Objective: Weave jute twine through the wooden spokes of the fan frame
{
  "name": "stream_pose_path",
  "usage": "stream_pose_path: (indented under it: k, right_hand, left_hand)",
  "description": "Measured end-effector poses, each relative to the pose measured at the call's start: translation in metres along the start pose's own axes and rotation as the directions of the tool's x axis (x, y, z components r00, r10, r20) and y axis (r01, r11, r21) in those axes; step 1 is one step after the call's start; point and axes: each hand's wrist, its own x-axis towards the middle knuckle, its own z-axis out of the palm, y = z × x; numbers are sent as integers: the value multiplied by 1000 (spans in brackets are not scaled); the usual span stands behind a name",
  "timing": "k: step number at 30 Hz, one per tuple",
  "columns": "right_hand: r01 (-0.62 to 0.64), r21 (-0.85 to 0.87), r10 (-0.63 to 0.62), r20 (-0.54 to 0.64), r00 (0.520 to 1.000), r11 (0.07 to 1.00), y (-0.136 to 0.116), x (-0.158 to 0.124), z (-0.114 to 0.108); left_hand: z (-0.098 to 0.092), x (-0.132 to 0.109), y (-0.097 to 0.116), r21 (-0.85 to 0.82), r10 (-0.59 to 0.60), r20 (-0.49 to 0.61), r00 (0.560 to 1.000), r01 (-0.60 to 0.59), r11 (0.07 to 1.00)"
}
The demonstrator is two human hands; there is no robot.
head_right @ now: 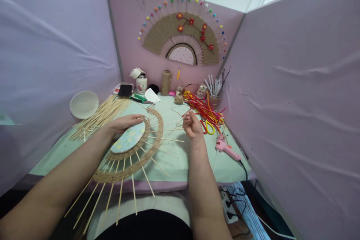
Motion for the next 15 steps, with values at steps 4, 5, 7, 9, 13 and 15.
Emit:
stream_pose_path:
  k: [4,5,7,9,13,15]
  right_hand:
    - [19,-24,-20,-32,999,1000,1,0,2]
    - [32,-39,-34,-50,998,999,2,1,3]
    - [62,-96,-70,-89,994,993,3,2,3]
    - [72,-193,-98,-131,986,979,6,3,3]
    - [39,-442,-122,-160,980,896,19,10,-1]
    - [48,-511,-131,-128,983,858,29,14,-4]
  left_hand:
    - [-2,1,-3,15,-1,-2,1000,1,1000]
    - [-2,1,-3,18,-3,-3,1000,3,1000]
    - [-2,1,-4,18,-8,4,1000,7,1000]
    - [-2,1,-4,15,-5,23,1000,4,1000]
    - [3,0,-4,4,50,72,996,-51,999]
    - [6,-1,-4,-1,72,95,993,-72,997]
